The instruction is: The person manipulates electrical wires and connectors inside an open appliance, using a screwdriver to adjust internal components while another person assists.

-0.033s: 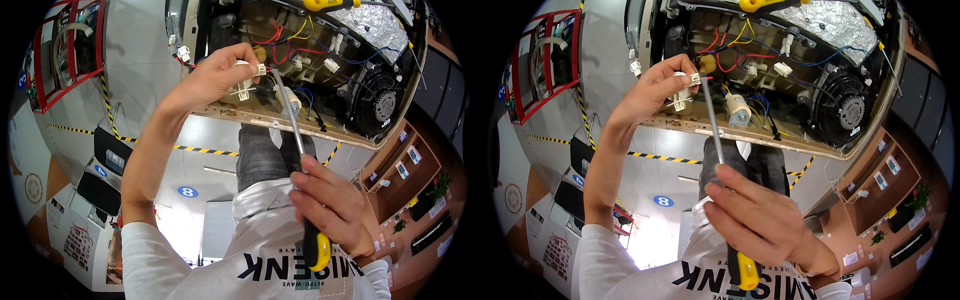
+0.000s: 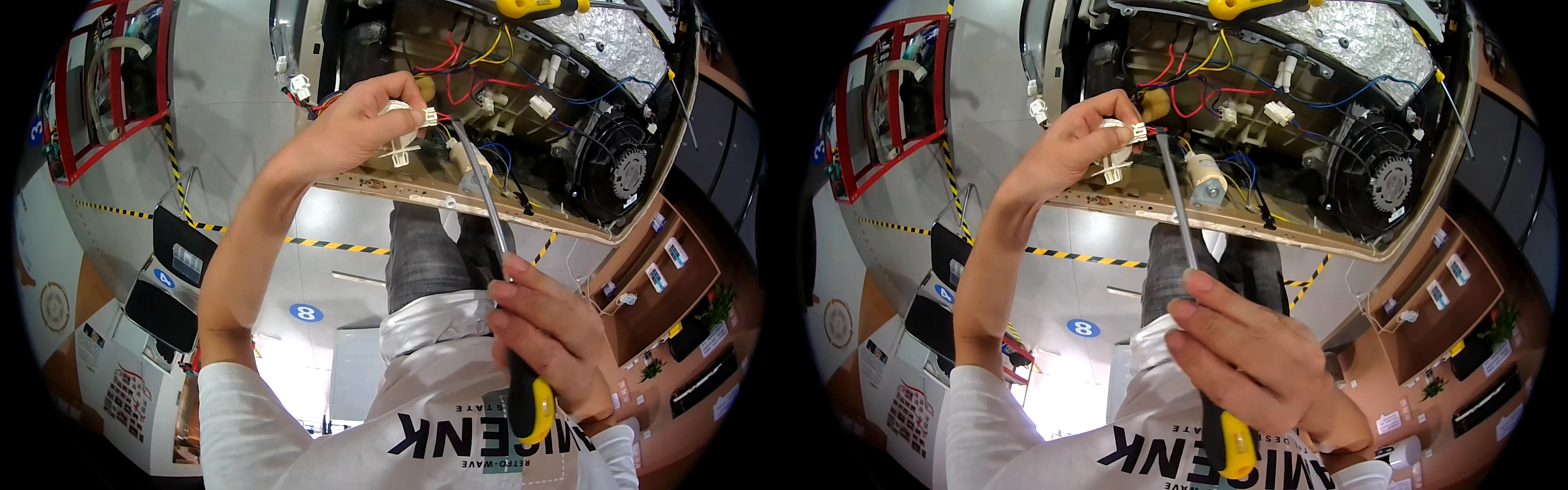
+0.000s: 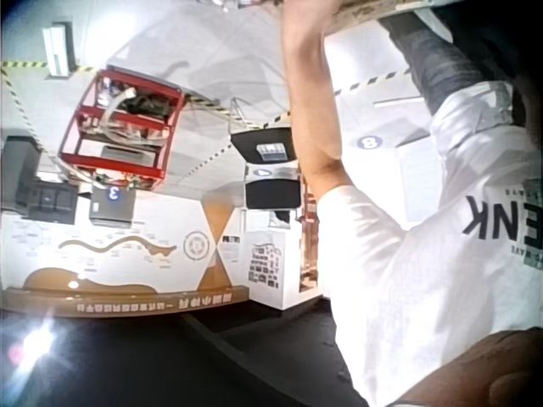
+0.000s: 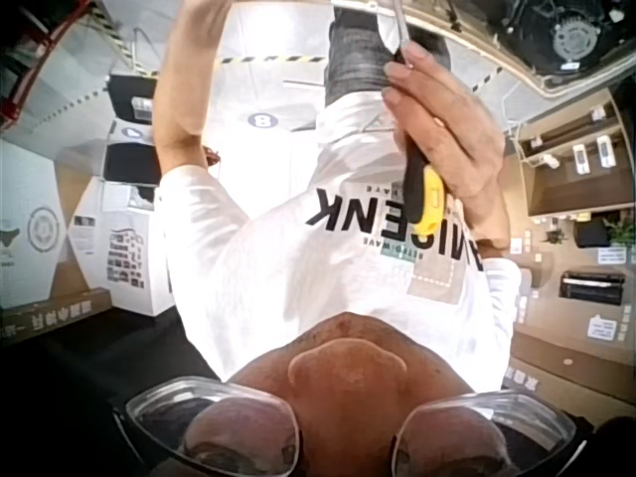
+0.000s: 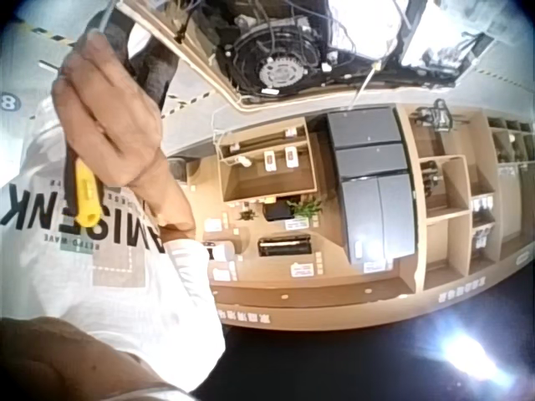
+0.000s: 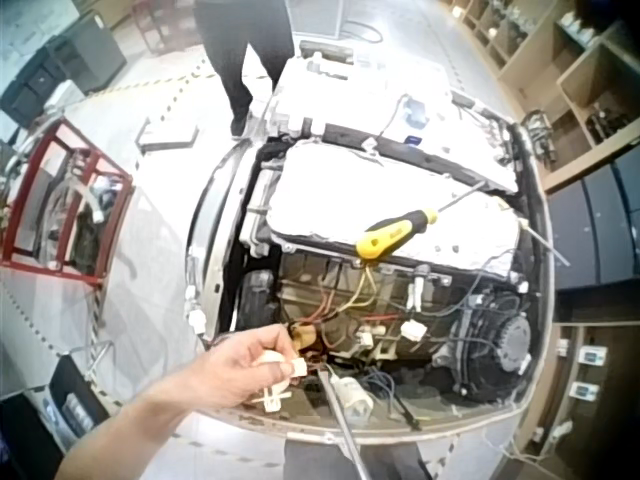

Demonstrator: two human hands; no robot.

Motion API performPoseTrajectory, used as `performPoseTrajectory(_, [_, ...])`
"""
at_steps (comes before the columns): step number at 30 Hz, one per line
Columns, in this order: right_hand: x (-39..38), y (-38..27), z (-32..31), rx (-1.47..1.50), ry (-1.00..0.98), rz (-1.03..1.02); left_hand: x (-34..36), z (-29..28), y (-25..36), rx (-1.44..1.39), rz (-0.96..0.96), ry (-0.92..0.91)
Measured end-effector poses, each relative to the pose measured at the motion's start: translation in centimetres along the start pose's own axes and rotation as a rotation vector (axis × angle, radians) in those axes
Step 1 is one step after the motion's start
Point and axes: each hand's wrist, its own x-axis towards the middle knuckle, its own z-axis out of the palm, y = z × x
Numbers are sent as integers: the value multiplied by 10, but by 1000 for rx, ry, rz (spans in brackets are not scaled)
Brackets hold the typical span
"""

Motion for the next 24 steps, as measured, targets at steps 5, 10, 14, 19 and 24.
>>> performPoseTrajectory(5, [0,-1,-8,35,-12,60,0,0,-2,75,-22,-16])
performPoseTrajectory(10, [-1,0,-7,81,-50,38,-1,2,2,99,-40,-22])
performPoseTrajectory(14, [0,1,-7,86,-65,31,-2,3,4,107,-79,-19])
performPoseTrajectory(19, [1,1,-11,110,-104,39,-2,5,5,142,-95,-16])
performPoseTrajectory(24, [5,4,-21,137,-135,55,-3,7,4,181,-84,-16])
